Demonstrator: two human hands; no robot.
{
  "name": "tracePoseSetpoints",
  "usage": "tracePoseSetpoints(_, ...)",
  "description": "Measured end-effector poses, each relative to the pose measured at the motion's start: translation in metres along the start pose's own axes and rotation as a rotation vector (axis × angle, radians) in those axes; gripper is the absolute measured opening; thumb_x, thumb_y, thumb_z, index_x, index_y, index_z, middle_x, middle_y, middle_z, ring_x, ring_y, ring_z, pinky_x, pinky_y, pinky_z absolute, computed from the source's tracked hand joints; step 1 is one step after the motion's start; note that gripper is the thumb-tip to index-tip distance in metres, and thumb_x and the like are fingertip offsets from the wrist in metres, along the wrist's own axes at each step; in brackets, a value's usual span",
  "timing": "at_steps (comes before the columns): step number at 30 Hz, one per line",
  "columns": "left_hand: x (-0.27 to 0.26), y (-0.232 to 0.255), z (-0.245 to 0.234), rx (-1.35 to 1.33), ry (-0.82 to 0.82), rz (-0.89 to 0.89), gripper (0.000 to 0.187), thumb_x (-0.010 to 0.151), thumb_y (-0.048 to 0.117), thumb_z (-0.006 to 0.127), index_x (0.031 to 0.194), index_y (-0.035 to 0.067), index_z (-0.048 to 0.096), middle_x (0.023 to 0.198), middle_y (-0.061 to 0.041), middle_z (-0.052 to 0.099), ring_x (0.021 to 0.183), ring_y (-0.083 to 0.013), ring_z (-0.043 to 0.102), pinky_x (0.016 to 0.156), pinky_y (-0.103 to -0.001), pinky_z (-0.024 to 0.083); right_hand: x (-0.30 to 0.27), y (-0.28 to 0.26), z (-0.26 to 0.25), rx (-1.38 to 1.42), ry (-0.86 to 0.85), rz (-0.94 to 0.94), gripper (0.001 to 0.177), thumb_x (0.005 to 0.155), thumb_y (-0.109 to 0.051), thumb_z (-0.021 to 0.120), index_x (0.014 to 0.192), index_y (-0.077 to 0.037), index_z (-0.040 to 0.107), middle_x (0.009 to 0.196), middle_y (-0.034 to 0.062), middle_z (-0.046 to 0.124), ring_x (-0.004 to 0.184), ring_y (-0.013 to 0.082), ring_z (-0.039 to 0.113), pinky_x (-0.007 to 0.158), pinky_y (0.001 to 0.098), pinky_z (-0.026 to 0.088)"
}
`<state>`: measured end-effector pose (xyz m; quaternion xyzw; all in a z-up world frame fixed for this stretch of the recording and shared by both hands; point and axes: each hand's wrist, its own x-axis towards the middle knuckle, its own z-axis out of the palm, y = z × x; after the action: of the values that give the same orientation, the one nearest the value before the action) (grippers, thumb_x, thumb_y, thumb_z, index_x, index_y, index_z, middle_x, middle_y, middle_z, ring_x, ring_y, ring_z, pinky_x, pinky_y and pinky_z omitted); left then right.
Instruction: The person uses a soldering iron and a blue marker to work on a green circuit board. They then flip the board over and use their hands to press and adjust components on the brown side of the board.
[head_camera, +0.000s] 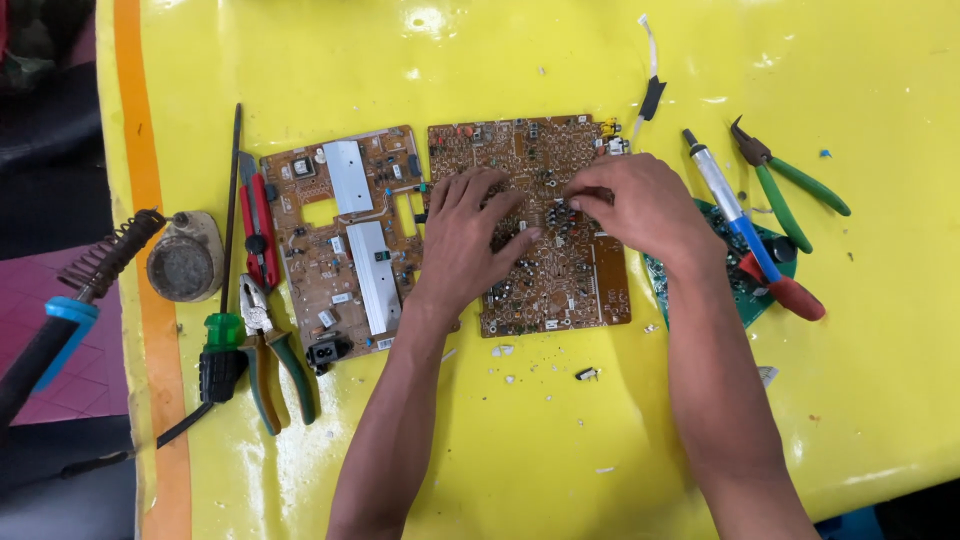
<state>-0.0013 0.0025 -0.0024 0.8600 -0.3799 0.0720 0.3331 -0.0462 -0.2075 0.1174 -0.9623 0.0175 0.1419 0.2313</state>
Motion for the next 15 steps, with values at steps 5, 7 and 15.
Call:
tracePoseSetpoints(5,-0.001,0.001,0.004,0.016,0.024,0.017,0.040,0.095,0.043,0.081,0.121,0.013,0.075,0.129,-0.011,0.064,0.134,-0.0352,0.055,0.118,-0.059,0.035,-0.012,0.007,0.021,-0.012,0.169,-0.120,0.015,0.099,-0.002,0.068,0.110,0.002,0.078,0.095,0.0240,0.074,0.096,0.0462,0.072,0.084,0.0529,0.057)
tracePoseSetpoints(7,-0.002,0.004,0.009,0.005,0.006,0.012,0.036,0.094,0.039,0.081,0.123,0.018,0.075,0.129,-0.008,0.065,0.135,-0.0317,0.056,0.120,-0.061,0.029,-0.015,0.017,0.035,0.026,0.239,-0.151,0.014,0.098,-0.003,0.071,0.110,0.000,0.078,0.094,0.0226,0.074,0.093,0.0449,0.071,0.081,0.0526,0.056)
tracePoseSetpoints(15,-0.005,0.022,0.008,-0.020,-0.034,-0.013,0.023,0.099,0.032,0.077,0.119,0.020,0.075,0.131,-0.004,0.069,0.138,-0.0250,0.056,0.123,-0.064,0.022,-0.008,0.062,0.086,0.108,0.571,-0.380,0.014,0.102,-0.008,0.072,0.114,-0.013,0.077,0.096,0.0128,0.072,0.091,0.0374,0.068,0.076,0.0459,0.055)
